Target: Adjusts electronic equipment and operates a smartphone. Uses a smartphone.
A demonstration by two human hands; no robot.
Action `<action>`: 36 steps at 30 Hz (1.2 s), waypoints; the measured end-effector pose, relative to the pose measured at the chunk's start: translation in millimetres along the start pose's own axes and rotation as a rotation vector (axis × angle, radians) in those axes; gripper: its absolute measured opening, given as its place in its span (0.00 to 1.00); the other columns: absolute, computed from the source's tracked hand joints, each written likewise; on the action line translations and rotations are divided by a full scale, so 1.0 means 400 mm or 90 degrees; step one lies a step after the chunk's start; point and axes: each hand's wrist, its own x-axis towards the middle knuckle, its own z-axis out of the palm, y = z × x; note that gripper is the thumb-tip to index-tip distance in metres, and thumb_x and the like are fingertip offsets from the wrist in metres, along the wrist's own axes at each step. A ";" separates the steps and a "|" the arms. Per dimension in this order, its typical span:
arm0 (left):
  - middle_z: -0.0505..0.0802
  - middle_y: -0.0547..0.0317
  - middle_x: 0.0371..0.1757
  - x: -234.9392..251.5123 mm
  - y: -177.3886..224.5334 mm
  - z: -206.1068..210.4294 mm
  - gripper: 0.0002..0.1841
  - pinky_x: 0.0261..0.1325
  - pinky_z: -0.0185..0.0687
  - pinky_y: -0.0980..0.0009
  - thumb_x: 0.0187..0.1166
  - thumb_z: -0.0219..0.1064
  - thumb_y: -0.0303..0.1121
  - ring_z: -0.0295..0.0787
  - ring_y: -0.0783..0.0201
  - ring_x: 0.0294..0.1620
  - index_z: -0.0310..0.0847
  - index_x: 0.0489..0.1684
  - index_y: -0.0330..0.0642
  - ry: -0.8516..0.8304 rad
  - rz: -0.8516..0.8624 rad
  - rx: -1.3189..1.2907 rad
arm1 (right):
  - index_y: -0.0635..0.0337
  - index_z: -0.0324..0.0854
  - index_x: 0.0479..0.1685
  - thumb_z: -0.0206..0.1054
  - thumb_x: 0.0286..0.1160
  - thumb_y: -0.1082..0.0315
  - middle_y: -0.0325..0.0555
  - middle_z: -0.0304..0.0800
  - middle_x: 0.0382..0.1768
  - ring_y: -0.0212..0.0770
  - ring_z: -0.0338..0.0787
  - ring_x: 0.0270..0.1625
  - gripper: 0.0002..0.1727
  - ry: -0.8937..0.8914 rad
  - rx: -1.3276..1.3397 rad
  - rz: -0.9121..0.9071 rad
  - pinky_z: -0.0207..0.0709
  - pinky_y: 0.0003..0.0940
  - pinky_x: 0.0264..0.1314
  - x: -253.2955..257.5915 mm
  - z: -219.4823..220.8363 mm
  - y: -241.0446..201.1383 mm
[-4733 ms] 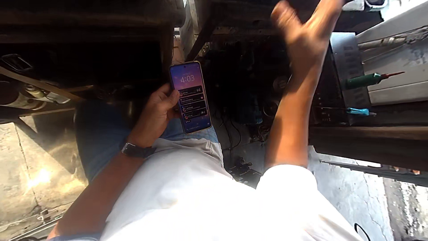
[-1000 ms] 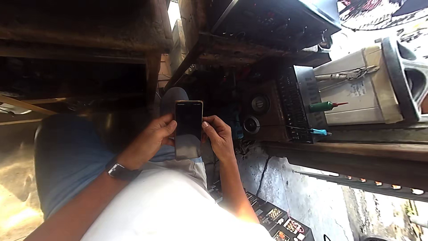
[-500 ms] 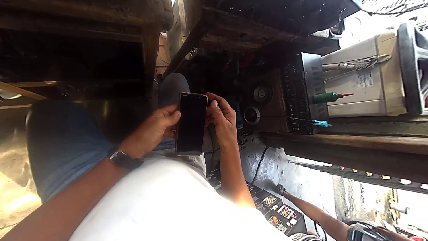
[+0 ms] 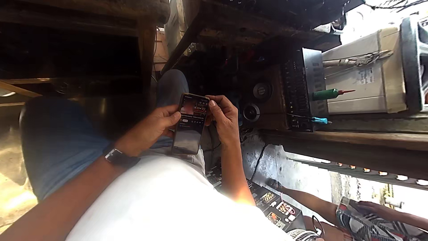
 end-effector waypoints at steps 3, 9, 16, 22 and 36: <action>0.95 0.52 0.53 -0.008 -0.006 -0.004 0.18 0.40 0.93 0.65 0.95 0.47 0.38 0.96 0.60 0.42 0.82 0.69 0.48 -0.015 0.014 -0.006 | 0.68 0.80 0.64 0.51 0.93 0.68 0.50 0.91 0.37 0.34 0.90 0.26 0.16 0.001 0.010 -0.006 0.87 0.27 0.24 0.004 -0.001 0.005; 0.95 0.52 0.53 0.010 -0.003 0.000 0.18 0.41 0.93 0.67 0.95 0.47 0.36 0.95 0.62 0.44 0.82 0.69 0.45 0.011 -0.024 -0.007 | 0.65 0.81 0.59 0.57 0.91 0.65 0.47 0.89 0.36 0.32 0.88 0.25 0.14 0.009 -0.001 -0.002 0.86 0.25 0.25 -0.003 0.000 -0.003; 0.95 0.52 0.50 -0.004 -0.006 0.002 0.18 0.39 0.93 0.68 0.95 0.45 0.37 0.96 0.62 0.40 0.82 0.67 0.45 -0.019 -0.005 -0.020 | 0.71 0.80 0.56 0.66 0.80 0.72 0.48 0.90 0.37 0.31 0.86 0.25 0.12 -0.006 0.022 -0.004 0.84 0.24 0.24 0.013 -0.006 0.007; 0.95 0.53 0.51 -0.005 -0.014 -0.001 0.18 0.39 0.93 0.67 0.95 0.46 0.36 0.96 0.61 0.41 0.83 0.66 0.47 -0.014 0.003 -0.003 | 0.69 0.78 0.57 0.71 0.76 0.70 0.49 0.91 0.36 0.33 0.88 0.28 0.16 -0.003 0.007 0.017 0.83 0.25 0.27 0.013 0.007 0.017; 0.94 0.50 0.55 0.038 0.008 0.000 0.17 0.46 0.95 0.63 0.94 0.48 0.32 0.95 0.59 0.50 0.81 0.68 0.42 0.025 -0.039 0.046 | 0.68 0.79 0.55 0.67 0.82 0.65 0.45 0.89 0.35 0.30 0.84 0.25 0.15 0.007 -0.055 -0.009 0.81 0.25 0.25 0.018 0.014 0.026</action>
